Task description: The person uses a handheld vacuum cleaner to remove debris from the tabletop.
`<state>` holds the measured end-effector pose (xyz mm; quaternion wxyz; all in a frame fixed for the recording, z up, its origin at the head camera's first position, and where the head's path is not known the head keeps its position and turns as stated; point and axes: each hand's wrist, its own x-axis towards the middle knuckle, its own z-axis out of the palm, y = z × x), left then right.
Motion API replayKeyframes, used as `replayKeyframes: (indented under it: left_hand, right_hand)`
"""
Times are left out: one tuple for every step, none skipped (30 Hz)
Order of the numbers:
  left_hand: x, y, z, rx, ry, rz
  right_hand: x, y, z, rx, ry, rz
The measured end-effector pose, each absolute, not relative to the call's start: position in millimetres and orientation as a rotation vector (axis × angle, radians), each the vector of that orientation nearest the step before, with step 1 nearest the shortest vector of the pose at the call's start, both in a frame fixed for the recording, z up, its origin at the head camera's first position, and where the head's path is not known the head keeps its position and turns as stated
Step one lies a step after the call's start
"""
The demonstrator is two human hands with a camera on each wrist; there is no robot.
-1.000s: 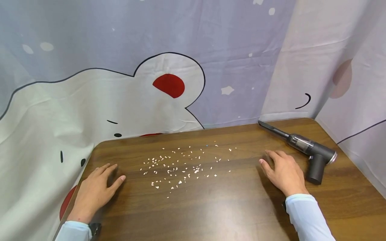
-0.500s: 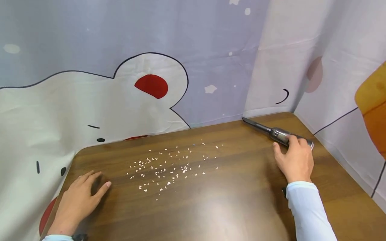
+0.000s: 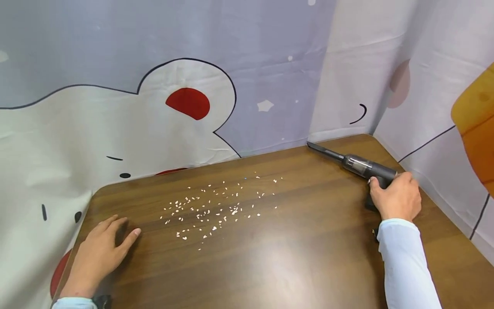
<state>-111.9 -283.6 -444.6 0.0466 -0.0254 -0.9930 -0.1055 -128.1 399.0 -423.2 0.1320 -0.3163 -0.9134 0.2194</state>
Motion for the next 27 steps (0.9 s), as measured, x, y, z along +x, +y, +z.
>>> replayKeyframes:
  left_hand:
    - [-112.2,-283.5,-445.2,-0.073,-3.032,-0.32]
    - [-112.3,-283.6,-445.6,-0.07,-3.032,-0.319]
    - [-112.3,-283.9,-445.8,-0.068,-3.03,-0.316]
    - [-112.3,-284.4,-446.0,-0.063,-3.026,-0.314]
    - [-112.3,-284.7,-446.2,-0.06,-3.023,-0.312]
    - [-112.3,-284.8,-446.3,-0.057,-3.023,-0.309]
    - [-112.3,-284.7,-446.4,-0.055,-3.022,-0.307]
    - [-112.5,-284.3,-446.7,-0.054,-3.021,-0.305]
    - [-112.7,-283.8,-447.0,-0.054,-3.019,-0.304]
    - [-112.8,-283.2,-447.4,-0.055,-3.017,-0.305]
    - [-112.9,-282.5,-447.7,-0.056,-3.016,-0.307]
    - [-112.7,-281.9,-448.1,-0.057,-3.015,-0.307]
    - [-112.6,-281.3,-448.2,-0.059,-3.012,-0.31]
    - [-112.5,-280.9,-448.4,-0.061,-3.011,-0.31]
    - [-112.2,-280.6,-448.4,-0.062,-3.01,-0.312]
    - [-112.1,-280.4,-448.5,-0.062,-3.009,-0.312]
    - [-111.8,-280.3,-448.4,-0.061,-3.008,-0.313]
    - [-111.6,-280.3,-448.3,-0.059,-3.008,-0.313]
    - [-111.4,-280.3,-448.1,-0.057,-3.006,-0.316]
    - [-111.4,-280.3,-448.0,-0.054,-3.008,-0.316]
    - [-111.3,-280.4,-447.7,-0.051,-3.009,-0.316]
    - [-111.3,-280.3,-447.4,-0.048,-3.01,-0.315]
    - [-111.1,-280.2,-447.0,-0.045,-3.012,-0.316]
    - [-110.9,-280.2,-446.6,-0.043,-3.013,-0.316]
    - [-110.8,-280.1,-446.1,-0.04,-3.015,-0.317]
    - [-110.7,-279.9,-445.6,-0.036,-3.018,-0.317]
    - [-110.5,-279.9,-445.2,-0.031,-3.02,-0.317]
  right_hand:
    - [-128.2,400.2,-425.2,-0.924,-2.658,0.644]
    - [-128.6,401.0,-427.4,-0.931,-2.664,0.653]
    - [-129.3,401.5,-429.6,-0.934,-2.667,0.662]
    - [-130.0,401.8,-431.6,-0.936,-2.67,0.672]
    - [-130.7,402.0,-433.5,-0.937,-2.674,0.681]
    - [-131.2,402.2,-435.3,-0.939,-2.678,0.689]
    - [-131.4,402.5,-436.8,-0.943,-2.687,0.697]
    - [-131.3,403.1,-438.1,-0.949,-2.694,0.709]
    - [-131.1,403.9,-439.0,-0.954,-2.699,0.718]
    - [-130.7,404.9,-439.9,-0.96,-2.705,0.724]
    - [-130.4,405.9,-440.6,-0.967,-2.708,0.734]
    - [-130.0,407.0,-441.3,-0.973,-2.711,0.743]
    - [-129.3,408.1,-441.9,-0.979,-2.713,0.749]
    - [-128.7,409.2,-442.4,-0.983,-2.713,0.755]
    - [-128.3,410.1,-442.8,-0.981,-2.715,0.753]
    - [-128.2,410.8,-443.2,-0.978,-2.716,0.753]
    - [-128.3,411.3,-443.4,-0.976,-2.715,0.757]
    - [-128.4,411.6,-443.7,-0.972,-2.718,0.755]
    - [-128.6,411.7,-443.8,-0.97,-2.718,0.758]
    - [-128.7,411.7,-444.0,-0.971,-2.717,0.763]
    - [-129.1,411.8,-444.2,-0.974,-2.713,0.772]
    - [-129.4,411.8,-444.5,-0.98,-2.706,0.782]
    - [-129.7,411.9,-444.8,-0.986,-2.7,0.795]
    - [-129.8,411.9,-444.8,-0.993,-2.697,0.807]
    - [-130.0,412.2,-444.8,-1.003,-2.69,0.827]
    - [-130.0,412.6,-444.5,-1.017,-2.686,0.849]
    - [-130.0,413.5,-444.5,-1.026,-2.681,0.869]
